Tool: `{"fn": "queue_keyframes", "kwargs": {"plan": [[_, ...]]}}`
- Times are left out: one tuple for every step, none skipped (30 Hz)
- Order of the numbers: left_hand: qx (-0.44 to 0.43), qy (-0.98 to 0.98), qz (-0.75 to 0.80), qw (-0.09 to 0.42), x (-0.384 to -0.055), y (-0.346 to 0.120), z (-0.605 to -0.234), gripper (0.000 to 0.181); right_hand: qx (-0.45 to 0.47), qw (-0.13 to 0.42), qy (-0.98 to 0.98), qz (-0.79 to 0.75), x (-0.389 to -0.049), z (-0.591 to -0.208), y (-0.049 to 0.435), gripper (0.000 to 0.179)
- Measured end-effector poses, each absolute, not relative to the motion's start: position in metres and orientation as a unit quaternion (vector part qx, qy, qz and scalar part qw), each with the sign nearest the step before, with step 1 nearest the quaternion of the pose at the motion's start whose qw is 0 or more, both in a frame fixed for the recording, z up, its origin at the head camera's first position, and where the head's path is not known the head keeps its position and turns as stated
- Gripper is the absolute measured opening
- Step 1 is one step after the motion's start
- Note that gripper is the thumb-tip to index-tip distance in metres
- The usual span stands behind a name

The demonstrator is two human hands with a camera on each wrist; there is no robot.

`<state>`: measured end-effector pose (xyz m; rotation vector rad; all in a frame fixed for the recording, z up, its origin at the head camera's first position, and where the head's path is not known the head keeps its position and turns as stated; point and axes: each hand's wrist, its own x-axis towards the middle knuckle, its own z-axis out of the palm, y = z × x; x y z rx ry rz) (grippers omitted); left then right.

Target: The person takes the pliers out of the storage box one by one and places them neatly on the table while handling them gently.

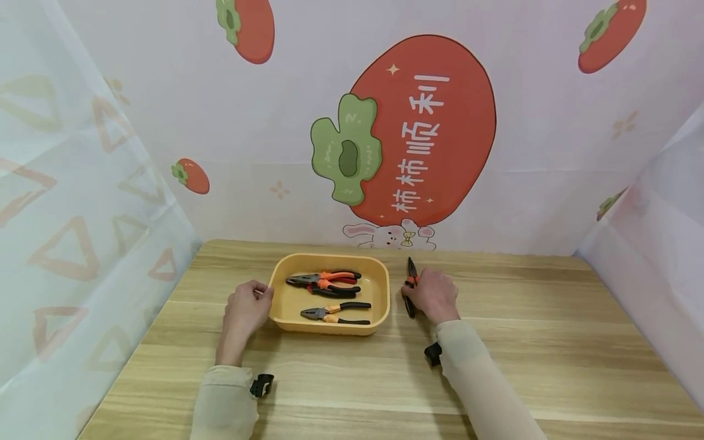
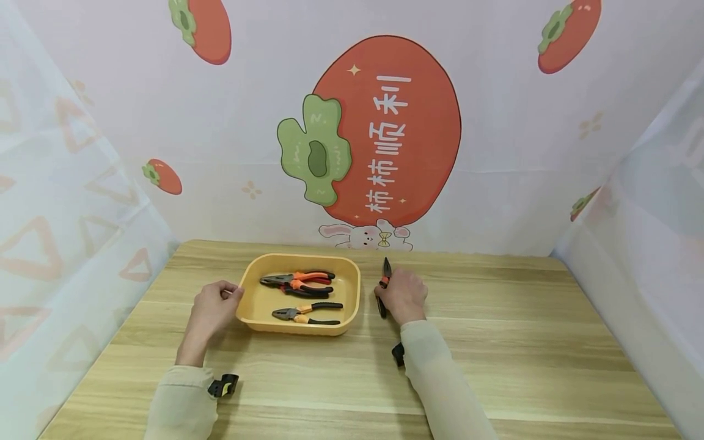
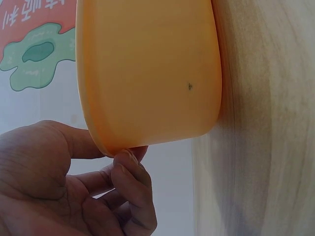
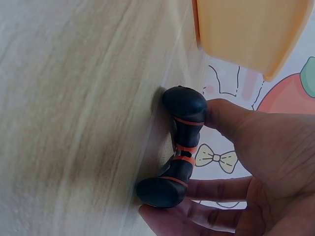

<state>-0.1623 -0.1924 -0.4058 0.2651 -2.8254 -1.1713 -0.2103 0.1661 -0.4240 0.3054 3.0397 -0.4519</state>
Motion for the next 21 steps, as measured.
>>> {"fn": "queue_keyframes", "kwargs": {"plan": [[0.086, -0.92, -0.381, 0.036, -0.162, -0.193, -0.406, 0.027, 0.099, 0.027, 0.984, -0.147, -0.21, -0.424, 0.166, 0.046], [0.086, -0.92, -0.382, 0.036, -0.162, -0.193, -0.406, 0.027, 0.1, 0.028, 0.984, -0.148, -0.209, -0.424, 0.166, 0.047], [0.086, -0.92, -0.381, 0.036, -0.162, -0.193, -0.406, 0.027, 0.101, 0.029, 0.984, -0.147, -0.209, -0.424, 0.166, 0.048], [0.086, -0.92, -0.382, 0.036, -0.163, -0.193, -0.406, 0.027, 0.103, 0.031, 0.983, -0.146, -0.209, -0.423, 0.166, 0.049], [0.087, -0.919, -0.382, 0.036, -0.163, -0.193, -0.407, 0.027, 0.104, 0.033, 0.983, -0.145, -0.208, -0.423, 0.167, 0.051], [0.086, -0.919, -0.383, 0.035, -0.163, -0.192, -0.407, 0.027, 0.107, 0.035, 0.983, -0.142, -0.208, -0.423, 0.167, 0.052], [0.086, -0.919, -0.383, 0.036, -0.163, -0.192, -0.407, 0.027, 0.109, 0.037, 0.984, -0.139, -0.207, -0.422, 0.167, 0.053], [0.086, -0.919, -0.384, 0.036, -0.163, -0.192, -0.407, 0.027, 0.111, 0.037, 0.984, -0.136, -0.206, -0.421, 0.167, 0.053], [0.086, -0.919, -0.383, 0.036, -0.163, -0.192, -0.407, 0.027, 0.111, 0.037, 0.984, -0.134, -0.205, -0.42, 0.168, 0.054], [0.086, -0.919, -0.383, 0.037, -0.163, -0.192, -0.406, 0.027, 0.111, 0.037, 0.984, -0.132, -0.205, -0.419, 0.168, 0.054], [0.086, -0.919, -0.384, 0.038, -0.163, -0.192, -0.406, 0.027, 0.111, 0.035, 0.984, -0.132, -0.204, -0.418, 0.168, 0.055], [0.086, -0.919, -0.384, 0.038, -0.163, -0.192, -0.406, 0.027, 0.11, 0.033, 0.985, -0.132, -0.203, -0.416, 0.168, 0.055], [0.086, -0.919, -0.384, 0.039, -0.163, -0.192, -0.406, 0.026, 0.108, 0.031, 0.985, -0.133, -0.202, -0.415, 0.168, 0.055], [0.086, -0.919, -0.384, 0.039, -0.163, -0.192, -0.406, 0.026, 0.106, 0.029, 0.985, -0.135, -0.201, -0.414, 0.168, 0.055], [0.086, -0.918, -0.384, 0.039, -0.162, -0.192, -0.406, 0.026, 0.104, 0.025, 0.985, -0.138, -0.201, -0.413, 0.168, 0.055], [0.086, -0.918, -0.385, 0.039, -0.162, -0.192, -0.406, 0.026, 0.103, 0.022, 0.984, -0.141, -0.2, -0.412, 0.168, 0.055], [0.085, -0.918, -0.385, 0.039, -0.163, -0.192, -0.407, 0.026, 0.102, 0.019, 0.984, -0.144, -0.199, -0.411, 0.168, 0.055], [0.085, -0.918, -0.385, 0.039, -0.163, -0.192, -0.407, 0.026, 0.1, 0.016, 0.984, -0.146, -0.199, -0.41, 0.168, 0.055], [0.084, -0.918, -0.386, 0.039, -0.163, -0.192, -0.407, 0.026, 0.1, 0.014, 0.984, -0.148, -0.198, -0.409, 0.168, 0.055], [0.084, -0.918, -0.386, 0.039, -0.163, -0.192, -0.407, 0.026, 0.098, 0.011, 0.984, -0.15, -0.197, -0.407, 0.168, 0.055], [0.084, -0.918, -0.386, 0.04, -0.163, -0.192, -0.407, 0.026, 0.097, 0.01, 0.984, -0.152, -0.196, -0.406, 0.168, 0.055]]}}
